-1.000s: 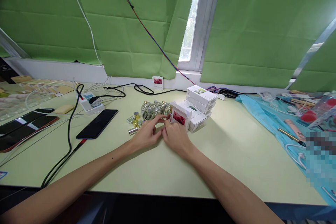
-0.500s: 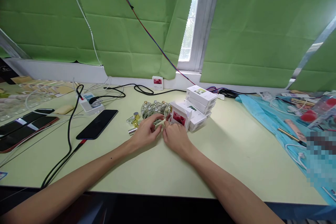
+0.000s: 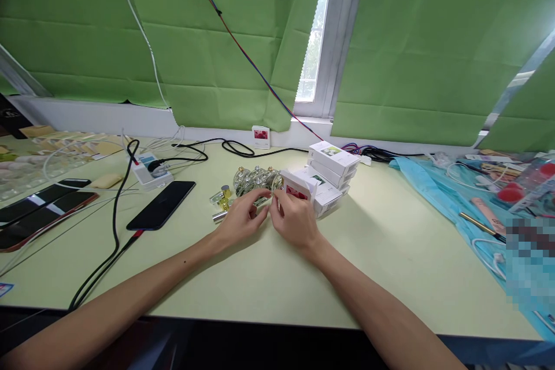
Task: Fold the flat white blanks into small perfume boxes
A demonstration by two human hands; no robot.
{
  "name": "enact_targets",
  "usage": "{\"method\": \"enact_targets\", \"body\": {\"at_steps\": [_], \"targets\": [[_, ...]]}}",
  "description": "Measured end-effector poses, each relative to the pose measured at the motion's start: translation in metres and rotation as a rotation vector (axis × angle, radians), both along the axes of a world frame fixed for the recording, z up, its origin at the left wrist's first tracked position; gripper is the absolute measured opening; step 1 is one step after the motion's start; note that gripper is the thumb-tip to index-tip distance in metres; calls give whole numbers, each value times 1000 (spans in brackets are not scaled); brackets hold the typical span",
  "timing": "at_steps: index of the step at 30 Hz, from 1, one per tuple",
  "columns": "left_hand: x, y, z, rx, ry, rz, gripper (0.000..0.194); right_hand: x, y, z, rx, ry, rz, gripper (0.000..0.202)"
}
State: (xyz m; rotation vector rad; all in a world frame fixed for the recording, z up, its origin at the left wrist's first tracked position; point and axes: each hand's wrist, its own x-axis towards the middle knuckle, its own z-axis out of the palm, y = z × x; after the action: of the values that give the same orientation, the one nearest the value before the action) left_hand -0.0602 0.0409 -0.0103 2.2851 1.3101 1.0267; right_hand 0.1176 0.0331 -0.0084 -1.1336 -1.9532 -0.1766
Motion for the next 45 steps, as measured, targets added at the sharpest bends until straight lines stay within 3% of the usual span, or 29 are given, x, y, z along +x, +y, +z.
{"method": "enact_targets", "body": {"at_steps": [3, 7, 10, 16, 20, 24, 30, 35, 40, 45], "targets": [[2, -2, 8, -19, -42, 3, 35, 2, 0, -2, 135, 32, 73, 27], [2, 0, 27, -106, -140, -8, 38, -2, -6, -5, 176, -89, 283, 23], [-1, 6, 40, -197, -154, -10, 37, -8, -11, -6, 244, -80, 368, 23], [2, 24, 61, -106, -36, -35, 37, -14, -21, -4, 344, 15, 376, 22], [16, 41, 69, -144, 71, -146, 40, -18, -25, -6, 279, -133, 369, 23], [27, 54, 71, -165, 55, -271, 27, -20, -27, -8, 241, -236, 404, 27], [31, 58, 81, -124, 101, -406, 18, -19, -25, -6, 210, -250, 391, 29], [28, 60, 95, -56, 49, -422, 23, -20, -22, -6, 328, -164, 423, 25], [30, 62, 107, -228, -203, -390, 25, -22, -24, -4, 342, -177, 424, 24], [45, 71, 105, -567, -483, -192, 26, -22, -24, -3, 336, -167, 436, 23]]}}
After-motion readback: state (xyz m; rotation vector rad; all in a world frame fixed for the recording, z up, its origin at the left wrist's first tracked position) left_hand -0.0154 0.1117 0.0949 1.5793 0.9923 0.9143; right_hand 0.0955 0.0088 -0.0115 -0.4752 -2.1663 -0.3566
